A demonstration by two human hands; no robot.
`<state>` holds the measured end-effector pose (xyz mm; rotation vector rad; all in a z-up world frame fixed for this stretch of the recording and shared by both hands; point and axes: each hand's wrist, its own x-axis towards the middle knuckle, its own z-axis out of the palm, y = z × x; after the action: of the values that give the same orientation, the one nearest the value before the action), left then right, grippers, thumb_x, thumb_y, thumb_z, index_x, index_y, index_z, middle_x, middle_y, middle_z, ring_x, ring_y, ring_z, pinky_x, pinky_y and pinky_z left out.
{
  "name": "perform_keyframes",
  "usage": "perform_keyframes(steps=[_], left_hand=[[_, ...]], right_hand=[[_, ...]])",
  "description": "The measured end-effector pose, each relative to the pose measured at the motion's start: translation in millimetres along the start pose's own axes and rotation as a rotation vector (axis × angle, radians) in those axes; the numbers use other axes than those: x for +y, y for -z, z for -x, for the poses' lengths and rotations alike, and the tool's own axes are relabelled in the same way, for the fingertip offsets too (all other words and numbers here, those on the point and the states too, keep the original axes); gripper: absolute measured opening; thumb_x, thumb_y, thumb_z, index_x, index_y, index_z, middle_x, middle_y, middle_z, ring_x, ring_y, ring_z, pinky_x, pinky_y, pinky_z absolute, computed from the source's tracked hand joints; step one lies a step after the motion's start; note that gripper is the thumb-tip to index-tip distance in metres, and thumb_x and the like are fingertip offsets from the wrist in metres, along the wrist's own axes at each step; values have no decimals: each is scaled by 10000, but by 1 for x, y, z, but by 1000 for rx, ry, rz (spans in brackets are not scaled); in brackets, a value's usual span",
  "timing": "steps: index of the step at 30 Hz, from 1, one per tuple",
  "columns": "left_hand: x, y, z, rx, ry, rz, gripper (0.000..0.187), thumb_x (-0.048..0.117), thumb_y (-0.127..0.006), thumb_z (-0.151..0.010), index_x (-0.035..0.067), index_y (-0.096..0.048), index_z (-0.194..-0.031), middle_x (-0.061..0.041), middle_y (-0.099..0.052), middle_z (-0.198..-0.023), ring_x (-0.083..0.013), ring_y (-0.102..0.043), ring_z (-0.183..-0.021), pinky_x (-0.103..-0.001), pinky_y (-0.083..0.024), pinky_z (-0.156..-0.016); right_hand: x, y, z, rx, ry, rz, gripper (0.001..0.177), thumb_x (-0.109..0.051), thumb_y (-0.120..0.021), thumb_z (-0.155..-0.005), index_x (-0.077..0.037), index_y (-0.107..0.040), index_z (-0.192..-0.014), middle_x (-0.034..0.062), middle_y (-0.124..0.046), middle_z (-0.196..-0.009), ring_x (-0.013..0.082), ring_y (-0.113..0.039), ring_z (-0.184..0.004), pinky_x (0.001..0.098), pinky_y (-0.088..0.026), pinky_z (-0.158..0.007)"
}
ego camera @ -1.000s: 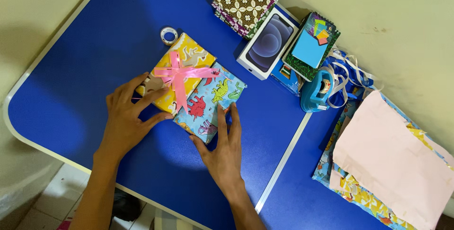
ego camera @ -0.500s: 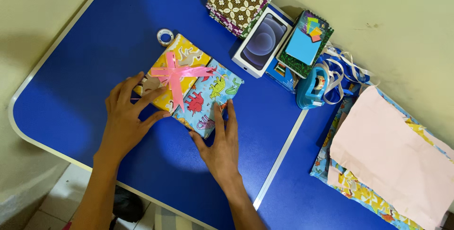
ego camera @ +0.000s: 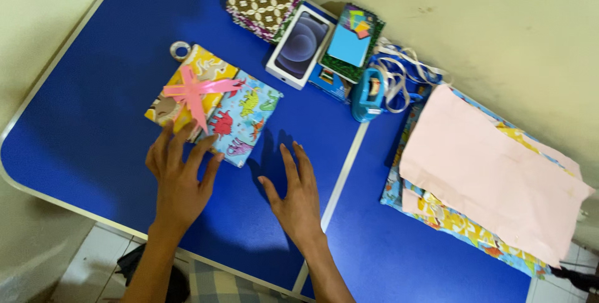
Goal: The person wraps a small rectangular box with dinosaur-patterned wrapping paper, folding the edges and securing them with clear tape. They then place the wrapped gift on the table and begin preparing to wrap a second item by laying out a sheet of white tissue paper.
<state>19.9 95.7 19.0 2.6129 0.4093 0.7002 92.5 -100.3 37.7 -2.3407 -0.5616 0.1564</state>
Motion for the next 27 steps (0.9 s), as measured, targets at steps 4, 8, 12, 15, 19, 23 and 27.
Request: perform_keyframes(steps=[4,8,12,15,19,23,27], left_hand=[[36,-8,11,1,-86,-34,329,300,-719,-954,189,-686,-1262,-55,-532,-1487,-333,-384,-1488,-567,-236,-1193],[74,-17,19,-27,-167,71,333,288,-709,-955,165,-678,-1263,-69,-537,-1487,-339,-391,-1465,-547,-261,-1171],[113,-29,31,-102,-240,136,348,279,-710,-922,130,-677,-1235,-93,-538,-1450,-360,-396,-1441,-554,-272,-1147],[139,-38,42,-164,-278,222,350,281,-705,-924,124,-679,-1235,-101,-536,-1444,-346,-425,-1421,-538,-303,-1137],[172,-53,55,-245,-365,258,362,304,-690,-925,120,-676,-1237,-99,-526,-1445,-340,-430,-1414,-532,-323,-1123],[201,-71,62,-357,-438,265,398,329,-676,-922,119,-663,-1260,-115,-502,-1469,-335,-418,-1407,-535,-317,-1114],[221,-86,63,-421,-517,267,408,337,-648,-952,109,-639,-1290,-115,-495,-1497,-333,-419,-1422,-517,-335,-1133]], right_hand=[[18,27,18,85,18,36,706,-260,-804,-869,-69,-499,-1475,246,-410,-1551,428,-422,-1435,484,-409,-1130],[37,54,42,142,-40,43,687,-262,-796,-876,-74,-503,-1468,236,-412,-1551,414,-432,-1421,486,-423,-1111],[58,79,70,235,-51,67,663,-249,-804,-869,-68,-528,-1444,239,-436,-1532,424,-435,-1424,500,-414,-1102],[75,97,90,295,-85,49,646,-234,-795,-875,-58,-533,-1439,241,-456,-1523,421,-469,-1396,485,-431,-1103],[101,117,118,363,-136,73,633,-230,-798,-867,-54,-548,-1421,241,-483,-1498,417,-491,-1368,476,-439,-1092],[132,138,142,418,-143,138,639,-230,-798,-871,-39,-541,-1423,249,-489,-1493,421,-490,-1370,483,-438,-1095],[165,155,163,429,-144,233,634,-234,-793,-878,-46,-529,-1424,239,-494,-1484,411,-491,-1370,485,-432,-1096]])
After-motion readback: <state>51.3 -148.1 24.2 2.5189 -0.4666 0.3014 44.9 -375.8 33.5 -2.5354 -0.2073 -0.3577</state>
